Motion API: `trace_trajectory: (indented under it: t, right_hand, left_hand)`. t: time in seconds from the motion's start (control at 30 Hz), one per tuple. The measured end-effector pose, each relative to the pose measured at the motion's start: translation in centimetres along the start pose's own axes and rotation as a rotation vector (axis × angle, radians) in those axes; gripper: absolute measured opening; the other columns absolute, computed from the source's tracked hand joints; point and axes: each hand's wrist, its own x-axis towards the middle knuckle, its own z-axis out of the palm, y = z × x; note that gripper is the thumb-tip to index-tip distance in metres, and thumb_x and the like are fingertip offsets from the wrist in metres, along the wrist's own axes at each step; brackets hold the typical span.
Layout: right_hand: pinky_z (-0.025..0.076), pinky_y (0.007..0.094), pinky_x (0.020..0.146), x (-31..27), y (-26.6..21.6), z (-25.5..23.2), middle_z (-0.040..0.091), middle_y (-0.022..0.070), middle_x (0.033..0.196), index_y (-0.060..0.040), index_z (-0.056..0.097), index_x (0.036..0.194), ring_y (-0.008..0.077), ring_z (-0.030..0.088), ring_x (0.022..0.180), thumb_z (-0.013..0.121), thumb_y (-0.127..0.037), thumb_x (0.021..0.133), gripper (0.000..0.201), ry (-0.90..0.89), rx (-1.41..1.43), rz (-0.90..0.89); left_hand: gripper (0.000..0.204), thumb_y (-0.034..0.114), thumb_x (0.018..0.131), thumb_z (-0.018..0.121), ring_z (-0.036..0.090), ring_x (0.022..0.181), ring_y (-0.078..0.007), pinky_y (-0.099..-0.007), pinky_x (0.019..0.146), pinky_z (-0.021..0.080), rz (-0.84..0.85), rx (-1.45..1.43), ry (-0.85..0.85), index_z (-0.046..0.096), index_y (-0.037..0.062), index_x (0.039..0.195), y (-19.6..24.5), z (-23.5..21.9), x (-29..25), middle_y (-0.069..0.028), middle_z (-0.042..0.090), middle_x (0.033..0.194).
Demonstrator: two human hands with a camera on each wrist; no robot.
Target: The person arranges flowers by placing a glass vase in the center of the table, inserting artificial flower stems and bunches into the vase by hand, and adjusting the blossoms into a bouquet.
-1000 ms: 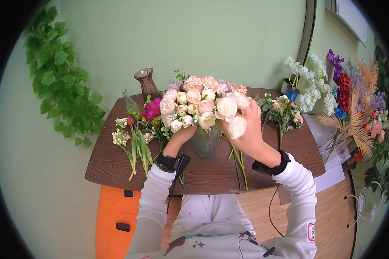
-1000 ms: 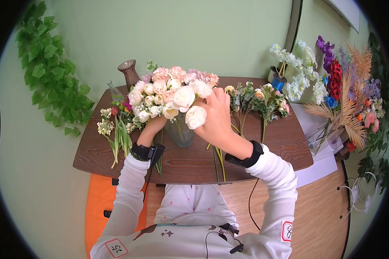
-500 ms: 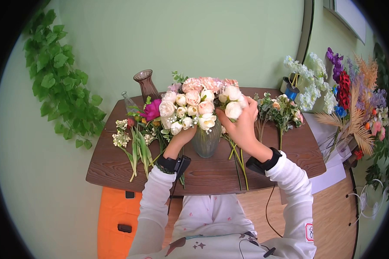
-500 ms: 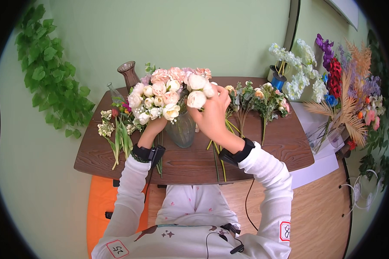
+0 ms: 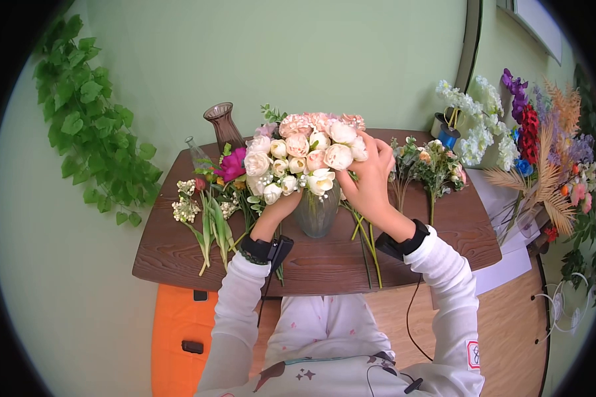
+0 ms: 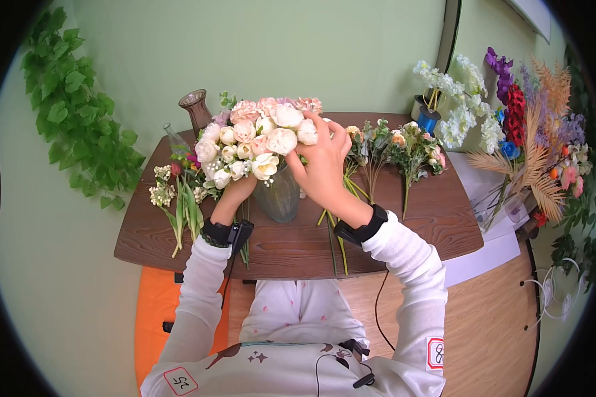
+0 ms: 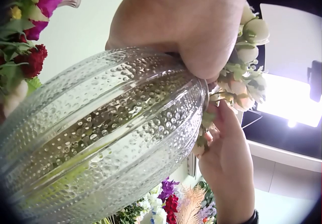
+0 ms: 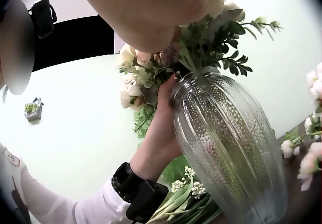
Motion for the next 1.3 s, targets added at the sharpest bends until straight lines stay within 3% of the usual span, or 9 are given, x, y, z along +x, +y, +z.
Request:
trace_trajectory:
  t: [0.17,0.27,0.43,0.63,0.77,0.93,1.0,1.17,1.3]
  right_hand:
    - [0.022,0.0441,0.094,-0.4,0.4,-0.5,0.047,0.0085,0.124,-0.005,0.067,0.072,0.0318,0.034,0.108,0.068,-0.012,0.066,0.009,0.024,0.028,-0.063]
    - [0.028,0.0413,0.091,-0.6,1.0,-0.5,0.047,0.01,0.121,-0.0062,0.065,0.081,0.0301,0.037,0.105,0.068,-0.009,0.066,0.016,0.106,0.152,-0.081]
    - [0.034,0.038,0.087,0.1,0.2,-0.5,0.046,0.0118,0.113,-0.0134,0.058,0.106,0.0282,0.04,0.101,0.07,-0.005,0.063,0.046,0.287,0.367,-0.028]
    - [0.034,0.0362,0.083,0.1,0.4,-0.9,0.052,0.0063,0.106,-0.0141,0.064,0.1,0.0266,0.042,0.096,0.068,-0.002,0.064,0.038,0.208,0.024,-0.289]
    - [0.034,0.0361,0.081,0.1,0.4,-0.8,0.054,0.0034,0.1,-0.0137,0.065,0.095,0.0257,0.043,0.094,0.066,0.0,0.065,0.033,0.222,0.041,-0.214]
    - [0.032,0.037,0.08,0.1,1.0,-0.2,0.054,0.0032,0.096,-0.0121,0.065,0.098,0.0249,0.043,0.091,0.064,0.001,0.063,0.037,0.192,0.055,-0.181]
    - [0.032,0.0373,0.08,0.1,0.9,-0.2,0.054,0.004,0.096,-0.0111,0.064,0.099,0.0251,0.043,0.091,0.063,0.003,0.063,0.039,0.183,0.065,-0.182]
    - [0.031,0.0391,0.083,-0.2,0.8,-0.7,0.051,0.0089,0.103,-0.0076,0.058,0.11,0.0277,0.041,0.095,0.057,0.0,0.064,0.047,0.092,0.089,-0.188]
    - [0.027,0.0424,0.093,-0.8,0.8,-1.4,0.042,0.0154,0.118,-0.0015,0.043,0.124,0.0322,0.036,0.108,0.055,-0.014,0.068,0.059,0.08,0.136,-0.192]
  left_hand:
    - [0.034,0.02,0.09,0.049,0.048,0.113,-0.0221,-0.0339,0.093,0.039,-0.025,0.174,-0.016,0.049,0.005,0.12,-0.8,0.2,0.3,-0.0098,0.052,0.122]
    - [0.035,0.021,0.09,0.049,0.048,0.112,-0.0221,-0.0342,0.093,0.039,0.0,0.14,-0.003,0.048,0.005,0.121,-1.1,0.2,0.4,-0.0099,0.052,0.122]
    - [0.035,0.021,0.09,0.049,0.048,0.112,-0.0221,-0.0342,0.093,0.039,0.038,0.101,0.006,0.047,0.0048,0.121,-1.4,0.3,0.6,-0.0102,0.051,0.122]
    - [0.036,0.021,0.09,0.048,0.047,0.113,-0.022,-0.0339,0.094,0.038,-0.012,0.138,-0.006,0.047,0.0052,0.122,-1.6,0.5,0.6,-0.0106,0.051,0.123]
    - [0.038,0.022,0.089,0.05,0.046,0.115,-0.0225,-0.0338,0.096,0.037,-0.137,0.165,-0.074,0.046,0.0064,0.124,0.2,0.0,0.2,-0.0102,0.049,0.125]
    - [0.047,0.026,0.087,0.053,0.041,0.119,-0.023,-0.034,0.099,0.034,-0.106,0.262,-0.185,0.041,0.0093,0.128,-2.2,0.1,-0.1,-0.0081,0.045,0.13]
    - [0.052,0.027,0.085,0.057,0.04,0.121,-0.0244,-0.0365,0.101,0.032,0.388,0.162,0.051,0.039,0.011,0.13,-3.6,0.7,-0.1,-0.0072,0.044,0.131]
    - [0.055,0.028,0.082,0.06,0.039,0.122,-0.0253,-0.0376,0.102,0.031,0.389,0.227,0.075,0.039,0.0113,0.13,-5.2,1.0,0.3,-0.0074,0.043,0.131]
    - [0.059,0.029,0.079,0.063,0.037,0.123,-0.0261,-0.0387,0.103,0.029,0.395,0.287,0.095,0.039,0.0116,0.13,-6.1,1.3,0.7,-0.0077,0.043,0.132]
